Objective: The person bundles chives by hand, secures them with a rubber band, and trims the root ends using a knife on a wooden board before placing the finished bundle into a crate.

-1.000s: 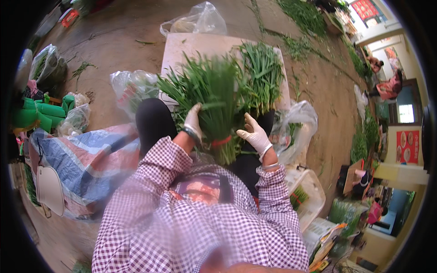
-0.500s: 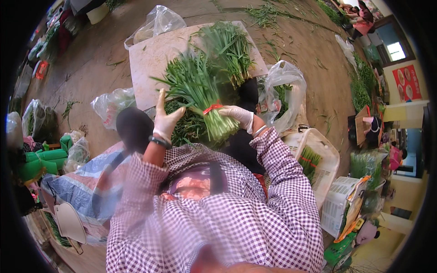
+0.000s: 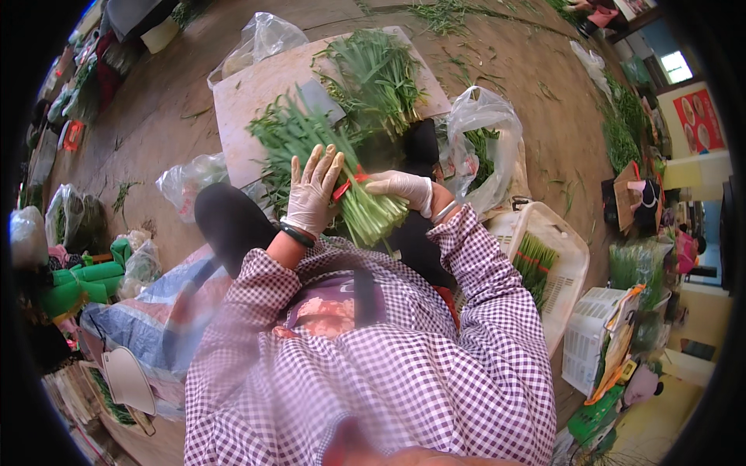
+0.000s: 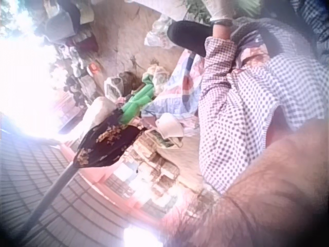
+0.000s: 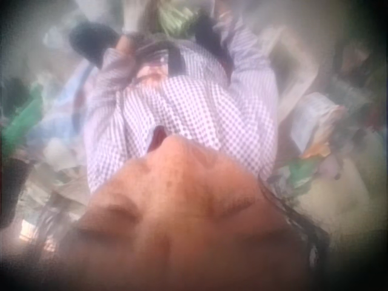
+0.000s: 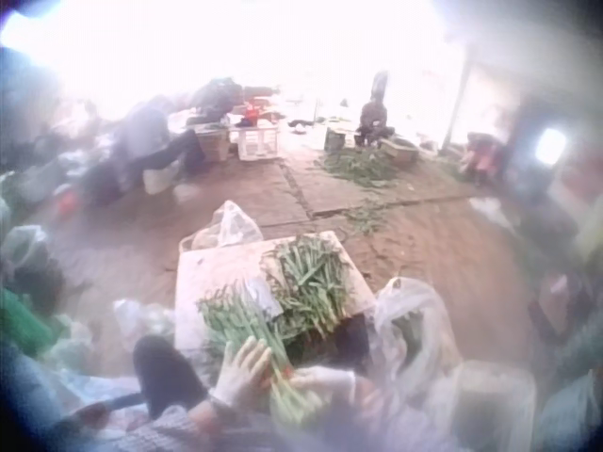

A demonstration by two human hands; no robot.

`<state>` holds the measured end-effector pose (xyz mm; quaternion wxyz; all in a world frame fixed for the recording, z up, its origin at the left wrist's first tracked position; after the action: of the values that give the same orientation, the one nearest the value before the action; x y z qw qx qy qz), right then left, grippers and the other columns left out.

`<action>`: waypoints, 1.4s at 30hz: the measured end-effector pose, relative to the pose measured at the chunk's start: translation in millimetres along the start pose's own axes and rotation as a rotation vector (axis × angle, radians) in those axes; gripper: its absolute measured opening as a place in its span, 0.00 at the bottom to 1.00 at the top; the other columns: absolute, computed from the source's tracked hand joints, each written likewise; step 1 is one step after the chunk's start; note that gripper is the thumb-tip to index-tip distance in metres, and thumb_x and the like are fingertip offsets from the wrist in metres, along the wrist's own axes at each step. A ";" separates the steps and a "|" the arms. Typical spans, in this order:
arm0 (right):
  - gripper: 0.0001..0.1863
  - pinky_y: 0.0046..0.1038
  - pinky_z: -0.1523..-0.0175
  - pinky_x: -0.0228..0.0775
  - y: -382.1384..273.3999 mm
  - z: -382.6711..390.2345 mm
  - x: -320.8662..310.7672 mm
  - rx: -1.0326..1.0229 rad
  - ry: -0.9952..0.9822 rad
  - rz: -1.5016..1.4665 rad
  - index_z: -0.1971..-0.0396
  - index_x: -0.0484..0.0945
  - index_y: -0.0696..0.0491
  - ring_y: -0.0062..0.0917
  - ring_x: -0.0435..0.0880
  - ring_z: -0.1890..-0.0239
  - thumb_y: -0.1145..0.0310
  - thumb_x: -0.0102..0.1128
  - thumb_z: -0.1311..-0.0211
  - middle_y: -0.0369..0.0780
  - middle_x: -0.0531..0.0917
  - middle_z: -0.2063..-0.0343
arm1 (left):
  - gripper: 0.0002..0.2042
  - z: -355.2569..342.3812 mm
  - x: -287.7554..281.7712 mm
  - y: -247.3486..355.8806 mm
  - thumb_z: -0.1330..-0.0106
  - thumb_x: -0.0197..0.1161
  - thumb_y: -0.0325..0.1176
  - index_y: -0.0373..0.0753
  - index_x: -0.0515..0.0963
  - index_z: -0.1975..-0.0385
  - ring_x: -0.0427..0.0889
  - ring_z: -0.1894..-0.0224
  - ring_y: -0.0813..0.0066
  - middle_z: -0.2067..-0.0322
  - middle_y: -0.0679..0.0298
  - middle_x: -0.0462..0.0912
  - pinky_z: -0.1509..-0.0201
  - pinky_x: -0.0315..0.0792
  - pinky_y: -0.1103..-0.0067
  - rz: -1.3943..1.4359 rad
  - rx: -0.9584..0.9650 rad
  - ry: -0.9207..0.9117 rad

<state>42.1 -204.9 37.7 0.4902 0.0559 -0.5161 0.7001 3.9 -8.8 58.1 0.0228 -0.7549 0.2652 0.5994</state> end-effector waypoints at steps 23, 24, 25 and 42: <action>0.17 0.33 0.57 0.75 40.1 60.8 1.6 0.043 0.368 1.246 0.64 0.84 0.53 0.33 0.85 0.64 0.54 0.56 0.35 0.42 0.86 0.69 | 0.37 -46.6 12.8 -93.5 0.51 0.70 0.36 0.47 0.64 0.37 0.73 0.45 0.62 0.53 0.62 0.76 0.31 0.53 0.56 -0.109 -0.090 0.081; 0.18 0.35 0.51 0.73 41.6 64.5 2.1 0.162 0.340 1.364 0.58 0.83 0.51 0.37 0.83 0.57 0.53 0.60 0.39 0.44 0.86 0.64 | 0.37 -47.9 10.3 -102.9 0.51 0.70 0.36 0.46 0.64 0.37 0.73 0.46 0.61 0.53 0.62 0.76 0.31 0.53 0.57 -0.096 -0.121 0.102; 0.23 0.38 0.45 0.72 42.2 69.0 3.5 0.281 0.296 1.483 0.53 0.83 0.50 0.42 0.81 0.50 0.51 0.64 0.43 0.46 0.85 0.60 | 0.37 -51.9 3.3 -103.9 0.53 0.72 0.37 0.45 0.65 0.39 0.74 0.46 0.60 0.54 0.61 0.77 0.31 0.54 0.57 -0.109 -0.106 0.137; 0.35 0.33 0.27 0.49 -65.8 74.2 -37.8 -1.190 1.079 0.828 0.34 0.64 0.59 0.37 0.63 0.31 0.45 0.40 0.26 0.48 0.67 0.35 | 0.30 -100.1 -5.6 -5.5 0.55 0.76 0.28 0.35 0.74 0.48 0.78 0.52 0.81 0.52 0.69 0.82 0.44 0.73 0.80 1.020 -0.287 -0.554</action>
<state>78.6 -287.2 93.8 0.3222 -0.7332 -0.4716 0.3691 94.9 -37.2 89.8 -0.3017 -0.3434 0.4950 0.7390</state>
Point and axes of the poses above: each hand's wrist, its own z-axis away from the middle knuckle, its own x-axis out of the palm, y = z × x, the point moved 3 cm from there along -z, towards the middle knuckle
